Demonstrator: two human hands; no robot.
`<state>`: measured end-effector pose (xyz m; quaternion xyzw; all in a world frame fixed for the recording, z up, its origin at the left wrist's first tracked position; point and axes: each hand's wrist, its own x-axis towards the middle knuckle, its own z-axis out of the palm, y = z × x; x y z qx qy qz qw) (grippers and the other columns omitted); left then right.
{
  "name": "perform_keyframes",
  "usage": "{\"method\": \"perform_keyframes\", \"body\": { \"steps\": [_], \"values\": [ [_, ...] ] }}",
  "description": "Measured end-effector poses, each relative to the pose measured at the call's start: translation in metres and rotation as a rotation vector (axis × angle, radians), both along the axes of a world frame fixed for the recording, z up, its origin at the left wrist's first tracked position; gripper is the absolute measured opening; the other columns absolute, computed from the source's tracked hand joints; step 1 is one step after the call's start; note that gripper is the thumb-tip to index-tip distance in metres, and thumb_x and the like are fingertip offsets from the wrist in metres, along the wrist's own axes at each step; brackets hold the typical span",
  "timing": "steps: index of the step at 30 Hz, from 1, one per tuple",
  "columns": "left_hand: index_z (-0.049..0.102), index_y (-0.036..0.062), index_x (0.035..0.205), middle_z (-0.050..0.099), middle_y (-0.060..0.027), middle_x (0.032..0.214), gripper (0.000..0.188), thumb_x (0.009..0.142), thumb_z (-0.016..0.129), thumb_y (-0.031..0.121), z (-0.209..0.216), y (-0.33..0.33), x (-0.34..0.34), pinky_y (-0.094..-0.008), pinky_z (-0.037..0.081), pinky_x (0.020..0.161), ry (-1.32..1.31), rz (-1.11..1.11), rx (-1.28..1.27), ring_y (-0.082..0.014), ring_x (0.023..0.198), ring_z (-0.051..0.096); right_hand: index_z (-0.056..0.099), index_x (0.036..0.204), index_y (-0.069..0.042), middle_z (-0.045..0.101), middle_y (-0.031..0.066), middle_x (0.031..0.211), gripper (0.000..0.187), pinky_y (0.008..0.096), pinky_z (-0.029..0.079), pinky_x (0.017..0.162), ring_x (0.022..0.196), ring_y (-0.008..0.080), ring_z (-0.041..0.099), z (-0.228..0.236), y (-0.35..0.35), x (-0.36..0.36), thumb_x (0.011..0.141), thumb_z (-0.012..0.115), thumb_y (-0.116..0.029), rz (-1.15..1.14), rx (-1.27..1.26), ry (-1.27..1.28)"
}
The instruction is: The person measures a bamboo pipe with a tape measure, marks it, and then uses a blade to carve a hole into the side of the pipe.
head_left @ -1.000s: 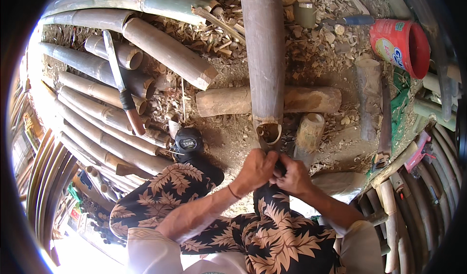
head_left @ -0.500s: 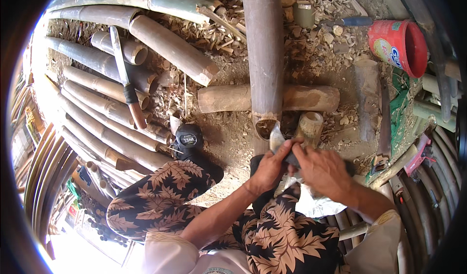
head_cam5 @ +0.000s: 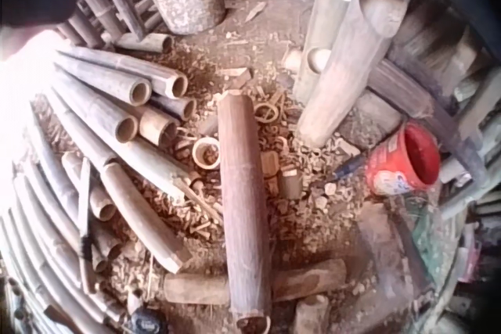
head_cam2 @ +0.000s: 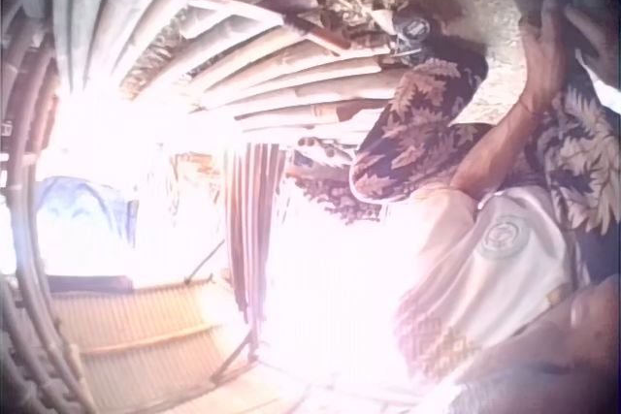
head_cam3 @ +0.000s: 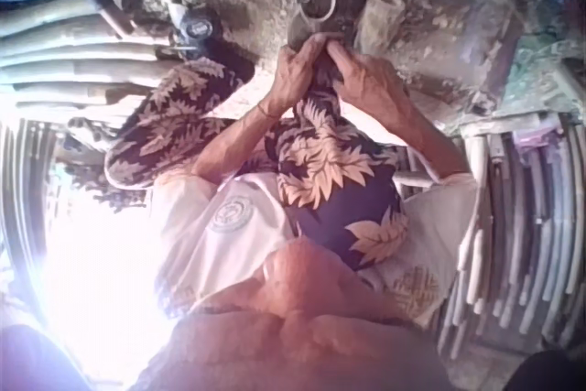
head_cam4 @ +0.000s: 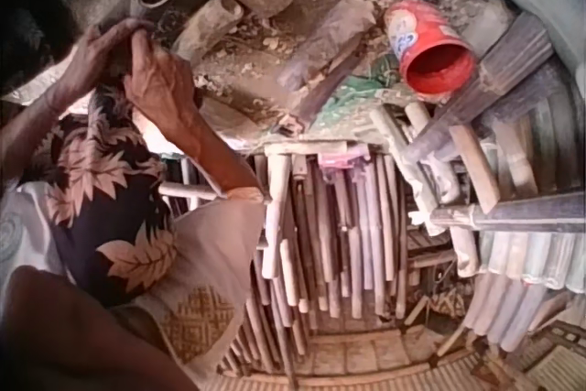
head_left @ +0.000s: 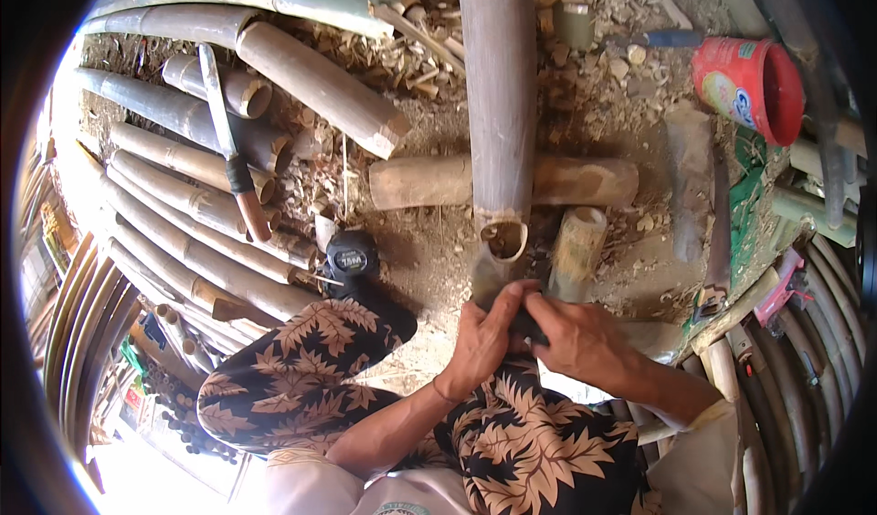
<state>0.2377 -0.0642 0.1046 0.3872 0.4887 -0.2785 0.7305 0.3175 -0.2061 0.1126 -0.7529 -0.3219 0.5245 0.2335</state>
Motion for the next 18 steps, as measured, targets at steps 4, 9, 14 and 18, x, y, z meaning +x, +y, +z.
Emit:
{"method": "perform_keyframes", "body": {
  "steps": [4,9,14,18],
  "values": [
    [0.054,0.0043,0.133,0.056,-0.0033,0.070,0.050,0.102,0.044,0.042,-0.051,-0.041,-0.013,-0.0273,0.048,0.059,0.125,0.521,-0.682,-0.0159,0.065,0.058,0.056,0.106,0.004,0.066,0.0190,0.071,0.034,0.0418,0.054,0.058,0.065,0.0327,0.068,0.003,0.010,0.055,0.087,0.062,-0.024,0.334,-0.172,-0.081],
    [0.064,-0.0026,0.105,0.059,-0.0072,0.065,0.046,0.099,0.048,0.040,-0.041,-0.025,-0.011,-0.0285,0.047,0.053,0.228,0.159,-0.272,-0.0169,0.056,0.057,0.055,0.107,0.001,0.065,0.0232,0.074,0.039,0.0468,0.053,0.066,0.072,0.0413,0.066,-0.017,0.001,0.045,0.079,0.069,-0.023,0.169,-0.155,0.177],
    [0.060,-0.0071,0.071,0.056,-0.0097,0.055,0.054,0.098,0.048,0.038,-0.036,0.011,-0.009,-0.0317,0.047,0.045,0.129,-0.247,-0.010,-0.0179,0.048,0.057,0.052,0.115,-0.003,0.067,0.0228,0.081,0.044,0.0464,0.054,0.070,0.080,0.0422,0.067,-0.027,0.009,-0.019,0.077,0.070,-0.016,-0.341,-0.093,0.341],
    [0.060,-0.0027,0.075,0.055,-0.0168,0.055,0.033,0.094,0.052,0.023,-0.062,0.037,-0.020,-0.0390,0.045,0.041,-0.385,-0.813,0.458,-0.0304,0.048,0.059,0.049,0.117,0.000,0.065,0.0271,0.081,0.046,0.0459,0.055,0.066,0.078,0.0445,0.066,-0.045,0.027,-0.074,0.079,0.070,-0.016,-0.646,0.039,0.175]
  ]
}}
